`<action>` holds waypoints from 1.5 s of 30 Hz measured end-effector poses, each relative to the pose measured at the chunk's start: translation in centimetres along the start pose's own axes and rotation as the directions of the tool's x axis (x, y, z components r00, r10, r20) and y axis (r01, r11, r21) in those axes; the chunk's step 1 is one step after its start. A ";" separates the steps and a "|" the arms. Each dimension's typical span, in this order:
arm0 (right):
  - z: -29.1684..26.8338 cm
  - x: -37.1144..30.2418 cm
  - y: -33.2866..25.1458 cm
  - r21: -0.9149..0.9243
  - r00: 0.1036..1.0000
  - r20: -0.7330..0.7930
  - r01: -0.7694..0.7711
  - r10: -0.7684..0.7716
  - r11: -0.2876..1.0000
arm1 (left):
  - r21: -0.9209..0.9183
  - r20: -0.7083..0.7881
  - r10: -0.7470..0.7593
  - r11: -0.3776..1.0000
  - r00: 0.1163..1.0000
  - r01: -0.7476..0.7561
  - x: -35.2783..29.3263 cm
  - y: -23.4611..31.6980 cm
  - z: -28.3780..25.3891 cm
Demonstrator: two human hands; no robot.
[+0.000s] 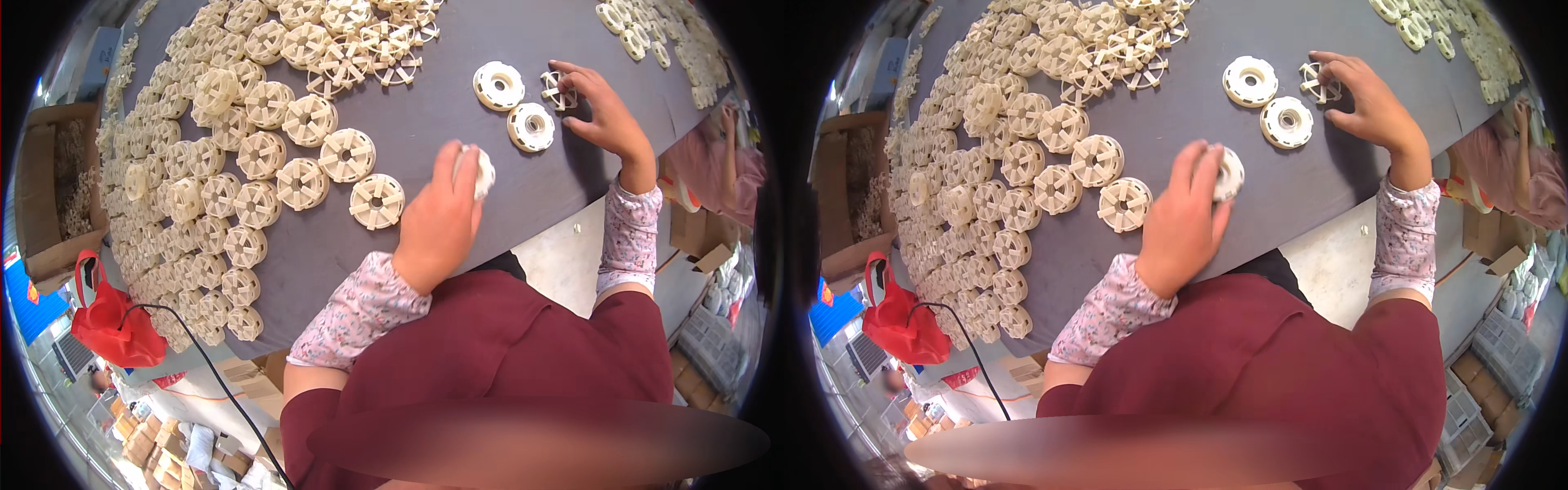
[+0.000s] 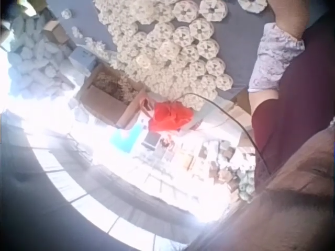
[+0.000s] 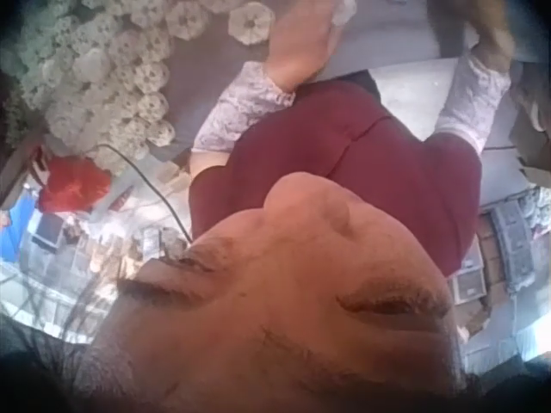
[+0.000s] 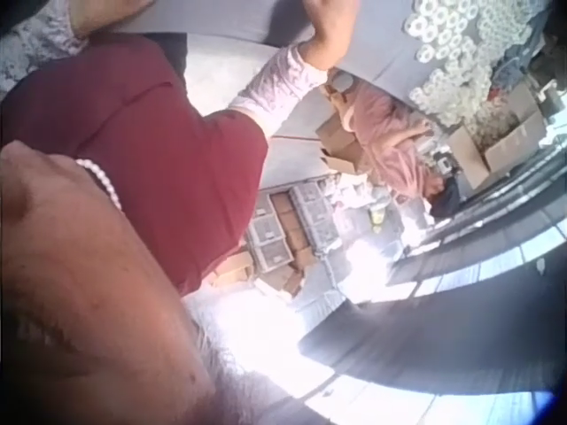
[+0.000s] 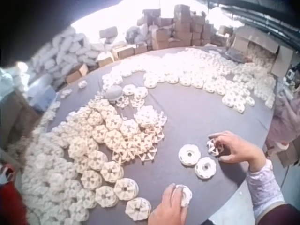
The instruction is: The person assembles small circular plastic components by hand at a work table.
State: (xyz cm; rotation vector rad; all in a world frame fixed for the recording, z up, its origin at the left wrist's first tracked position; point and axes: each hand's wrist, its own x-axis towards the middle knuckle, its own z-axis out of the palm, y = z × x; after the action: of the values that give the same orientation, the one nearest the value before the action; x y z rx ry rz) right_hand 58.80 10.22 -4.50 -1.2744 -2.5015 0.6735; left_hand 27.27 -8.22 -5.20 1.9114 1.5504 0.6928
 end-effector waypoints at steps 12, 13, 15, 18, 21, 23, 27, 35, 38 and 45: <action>1.8 -3.3 -4.9 0.550 0.979 -0.189 0.035 0.083 0.834 | -0.392 0.050 -0.036 0.918 0.998 0.053 -2.2 -1.6 -1.5; 2.9 -3.6 -7.0 0.542 0.991 -0.126 0.033 0.042 0.840 | -0.393 0.054 -0.054 0.917 0.997 0.071 -2.4 -1.6 -1.5; 3.0 -4.3 -11.7 0.502 1.000 -0.003 0.014 -0.015 0.865 | -0.418 0.074 -0.050 0.905 0.996 0.076 -2.5 -1.7 -1.7; 4.9 -4.6 -15.1 0.365 0.995 -0.009 0.092 -0.095 0.926 | -0.461 0.074 -0.050 0.884 0.996 0.079 -2.6 -1.9 -1.6; 6.1 -4.8 -16.3 0.317 0.988 -0.017 0.148 -0.151 0.937 | -0.523 0.054 -0.049 0.850 0.997 0.071 -3.0 -2.4 -1.3; 6.6 -4.4 -16.6 0.311 0.981 -0.005 0.185 -0.193 0.932 | -0.602 0.014 -0.046 0.797 0.999 0.045 -3.3 -2.7 -0.9; 6.7 -3.6 -15.9 0.305 0.972 0.073 0.193 -0.225 0.933 | -0.610 0.070 -0.110 0.782 0.991 0.130 -3.1 -1.6 -1.8; 7.3 -3.2 -15.5 0.326 0.969 0.118 0.170 -0.219 0.930 | -0.505 0.043 -0.086 0.858 0.995 0.096 -3.0 -2.1 -1.2; 7.8 -3.6 -14.9 0.295 0.964 0.091 0.212 -0.249 0.931 | -0.515 0.030 -0.079 0.853 0.996 0.083 -2.9 -2.3 -1.1; 9.7 -5.6 -14.8 0.082 0.979 0.019 0.202 -0.204 0.976 | -0.484 0.011 -0.049 0.874 0.999 0.048 -2.3 -1.6 -1.2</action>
State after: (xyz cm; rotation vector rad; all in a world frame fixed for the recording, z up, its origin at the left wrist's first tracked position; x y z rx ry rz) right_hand 47.77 -4.67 -5.45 -0.9721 -2.5531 0.7367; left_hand 24.84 -10.09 -5.59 1.4891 1.2666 0.9578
